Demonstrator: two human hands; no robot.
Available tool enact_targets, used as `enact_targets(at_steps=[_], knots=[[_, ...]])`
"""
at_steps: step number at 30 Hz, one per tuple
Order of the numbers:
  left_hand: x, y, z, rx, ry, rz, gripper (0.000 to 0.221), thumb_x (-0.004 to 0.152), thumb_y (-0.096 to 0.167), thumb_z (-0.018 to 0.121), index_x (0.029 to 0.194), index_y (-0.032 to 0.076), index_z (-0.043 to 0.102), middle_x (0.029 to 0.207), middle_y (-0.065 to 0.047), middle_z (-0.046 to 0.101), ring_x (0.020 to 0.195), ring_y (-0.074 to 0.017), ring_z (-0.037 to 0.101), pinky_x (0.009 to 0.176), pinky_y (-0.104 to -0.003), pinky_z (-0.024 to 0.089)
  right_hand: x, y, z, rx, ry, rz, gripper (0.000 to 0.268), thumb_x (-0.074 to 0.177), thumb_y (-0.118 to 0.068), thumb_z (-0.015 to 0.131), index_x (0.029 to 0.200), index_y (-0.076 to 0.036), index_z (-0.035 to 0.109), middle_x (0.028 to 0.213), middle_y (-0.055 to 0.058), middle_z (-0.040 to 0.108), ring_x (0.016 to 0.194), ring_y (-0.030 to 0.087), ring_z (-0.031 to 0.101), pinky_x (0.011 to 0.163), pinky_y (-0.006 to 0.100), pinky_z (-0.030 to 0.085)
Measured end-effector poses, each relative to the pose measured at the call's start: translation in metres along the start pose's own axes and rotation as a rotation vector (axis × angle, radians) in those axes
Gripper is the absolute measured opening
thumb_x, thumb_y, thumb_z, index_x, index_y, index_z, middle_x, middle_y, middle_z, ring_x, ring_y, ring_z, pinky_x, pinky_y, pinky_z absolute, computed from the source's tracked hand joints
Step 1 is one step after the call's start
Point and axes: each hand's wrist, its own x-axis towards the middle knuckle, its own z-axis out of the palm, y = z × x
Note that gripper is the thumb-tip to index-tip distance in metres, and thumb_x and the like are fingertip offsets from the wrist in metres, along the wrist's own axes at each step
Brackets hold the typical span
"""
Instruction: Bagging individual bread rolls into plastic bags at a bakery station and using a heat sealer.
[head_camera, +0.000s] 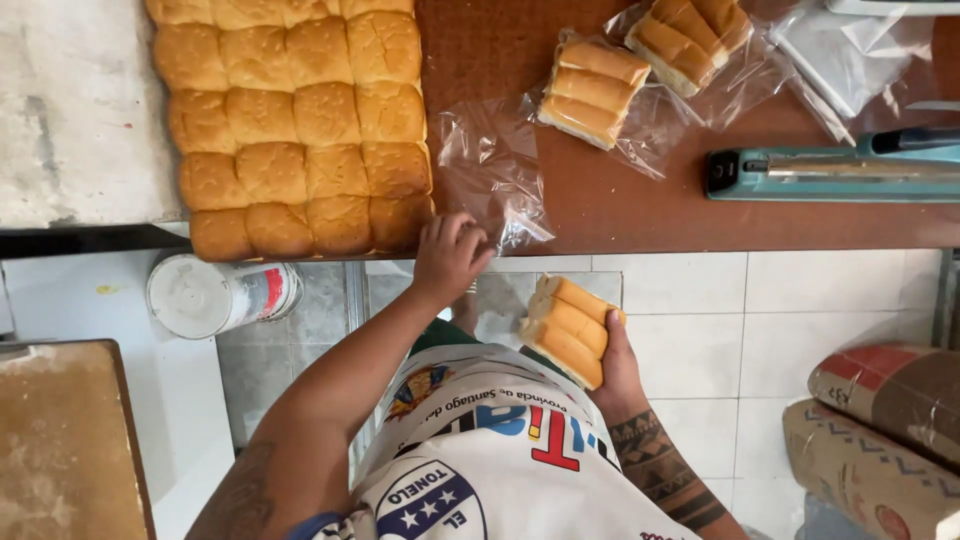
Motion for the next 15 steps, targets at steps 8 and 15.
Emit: enact_targets(at_steps=[8,15], knots=[[-0.010,-0.008,0.014,0.078,0.055,0.172,0.028,0.079,0.024,0.085,0.093,0.019,0.062,0.121,-0.007,0.055,0.117,-0.0364,0.055,0.087,-0.049,0.042,-0.007,0.032,0.038,0.109,0.004,0.006,0.050,0.097,-0.055,0.060,0.132,-0.019,0.060,0.113,0.012,0.068,0.095,0.033,0.071,0.078,0.049,0.061],[0.017,0.007,-0.018,-0.148,-0.166,-0.142,0.014,0.095,0.032,0.074,0.094,0.020,0.068,0.121,0.000,0.054,0.120,-0.0312,0.051,0.088,-0.046,0.041,-0.002,0.037,0.050,0.134,-0.006,-0.005,0.046,0.097,-0.053,0.060,0.130,-0.021,0.061,0.114,0.011,0.069,0.095,0.032,0.071,0.079,0.049,0.061]])
